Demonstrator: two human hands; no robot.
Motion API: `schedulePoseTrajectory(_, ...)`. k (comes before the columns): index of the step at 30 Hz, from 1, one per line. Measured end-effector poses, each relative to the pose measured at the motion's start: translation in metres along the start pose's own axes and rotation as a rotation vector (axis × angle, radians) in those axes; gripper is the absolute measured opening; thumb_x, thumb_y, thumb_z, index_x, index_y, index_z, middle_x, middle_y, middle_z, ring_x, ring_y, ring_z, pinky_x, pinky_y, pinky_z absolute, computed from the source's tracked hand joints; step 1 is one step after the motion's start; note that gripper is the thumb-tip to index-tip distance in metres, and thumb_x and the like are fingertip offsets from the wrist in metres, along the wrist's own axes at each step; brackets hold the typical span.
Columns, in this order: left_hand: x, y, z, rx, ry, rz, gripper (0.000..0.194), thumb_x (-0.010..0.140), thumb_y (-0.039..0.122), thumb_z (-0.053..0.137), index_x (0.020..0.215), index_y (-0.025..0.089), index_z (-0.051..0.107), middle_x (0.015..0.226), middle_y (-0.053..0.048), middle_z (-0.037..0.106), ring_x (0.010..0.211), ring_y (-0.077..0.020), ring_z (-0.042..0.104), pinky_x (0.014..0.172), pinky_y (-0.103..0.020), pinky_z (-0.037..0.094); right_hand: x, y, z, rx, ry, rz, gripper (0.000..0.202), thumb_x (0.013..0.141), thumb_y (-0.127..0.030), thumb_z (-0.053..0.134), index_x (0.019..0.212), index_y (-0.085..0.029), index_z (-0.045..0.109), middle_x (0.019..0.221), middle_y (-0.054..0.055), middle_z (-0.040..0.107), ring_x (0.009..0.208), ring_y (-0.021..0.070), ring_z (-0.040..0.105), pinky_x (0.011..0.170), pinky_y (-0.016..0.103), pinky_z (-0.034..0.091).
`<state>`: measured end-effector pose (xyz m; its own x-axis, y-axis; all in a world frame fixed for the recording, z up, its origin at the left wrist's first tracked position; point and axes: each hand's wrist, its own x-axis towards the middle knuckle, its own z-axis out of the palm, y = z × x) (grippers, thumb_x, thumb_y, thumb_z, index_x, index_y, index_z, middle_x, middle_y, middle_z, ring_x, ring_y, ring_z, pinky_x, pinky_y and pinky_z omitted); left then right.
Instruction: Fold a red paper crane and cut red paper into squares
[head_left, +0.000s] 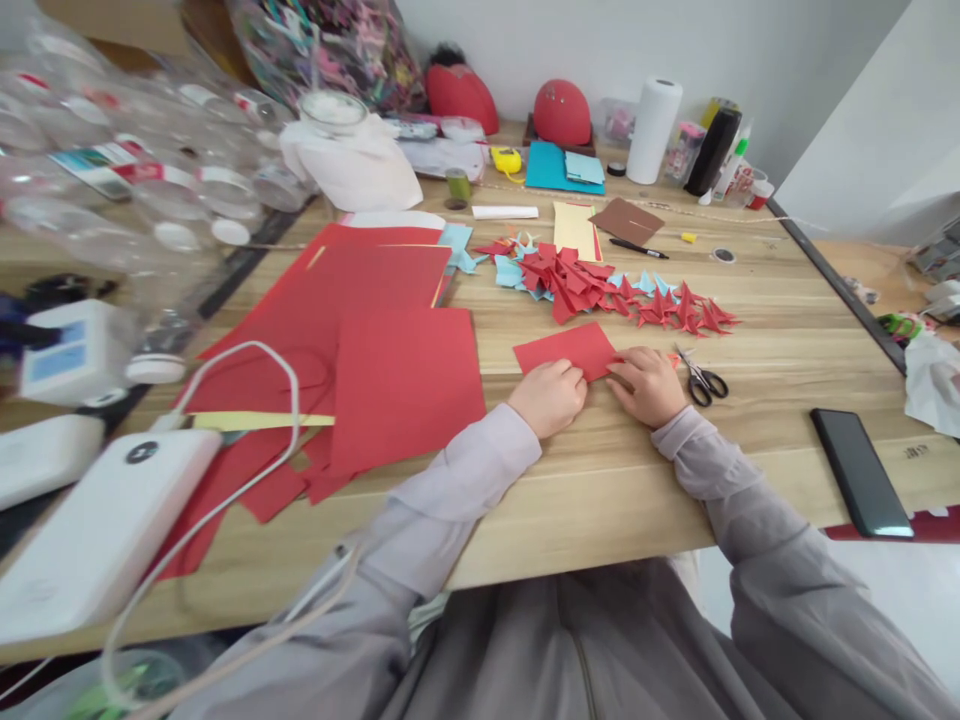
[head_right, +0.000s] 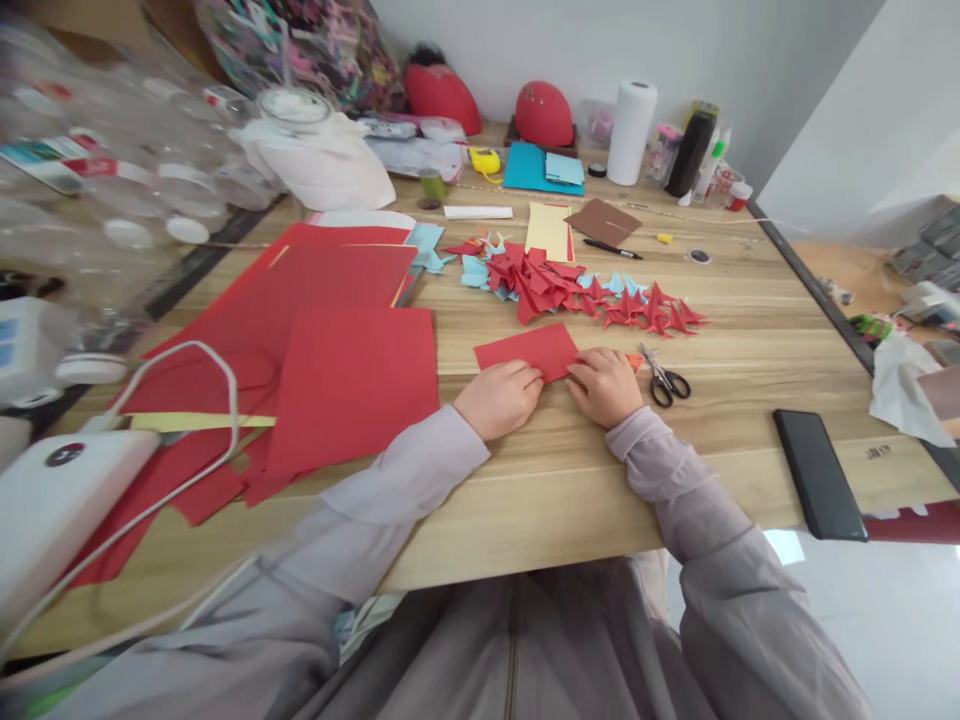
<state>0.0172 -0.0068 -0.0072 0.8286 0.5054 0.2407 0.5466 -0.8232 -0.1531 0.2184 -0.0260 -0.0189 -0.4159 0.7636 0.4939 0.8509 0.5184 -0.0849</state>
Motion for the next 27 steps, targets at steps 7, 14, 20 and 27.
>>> schedulePoseTrajectory(7,-0.001,0.001,0.007,0.044,0.164,0.015,0.024,0.088,0.015,0.044,0.079,0.011,0.065,0.079,-0.012,0.066,0.074,-0.0217,0.057,0.065,-0.037,0.040,0.013,-0.014,0.003,-0.028,0.008,-0.212,0.024,0.091,-0.015,0.048,0.077,-0.018,0.068,0.080,0.004,0.071,0.077,0.0162,0.058,0.079,0.034,0.037)
schedulePoseTrajectory(14,0.002,0.000,0.009,0.078,0.303,0.062,0.030,0.090,0.013,0.040,0.072,0.013,0.064,0.072,-0.009,0.065,0.071,-0.0184,0.056,0.065,-0.035,0.038,0.014,-0.021,-0.004,-0.071,0.012,-0.259,0.028,0.091,-0.014,0.044,0.072,-0.018,0.065,0.073,0.004,0.068,0.075,0.0156,0.056,0.079,0.033,0.036)
schedulePoseTrajectory(20,-0.006,-0.014,0.006,0.015,0.314,0.036,0.030,0.091,0.017,0.038,0.080,0.015,0.066,0.080,-0.010,0.068,0.079,-0.0182,0.058,0.068,-0.035,0.039,0.011,-0.002,-0.008,-0.059,0.064,-0.169,0.020,0.088,-0.019,0.051,0.077,-0.020,0.067,0.083,0.003,0.073,0.084,0.0176,0.058,0.086,0.037,0.033)
schedulePoseTrajectory(27,-0.016,-0.026,-0.001,0.009,0.380,-0.002,0.027,0.088,0.016,0.042,0.080,0.014,0.068,0.089,-0.010,0.071,0.083,-0.0201,0.060,0.069,-0.037,0.041,0.003,0.018,-0.016,-0.074,0.242,0.063,0.019,0.085,-0.016,0.053,0.071,-0.019,0.066,0.076,0.005,0.073,0.076,0.0188,0.060,0.082,0.038,0.038)
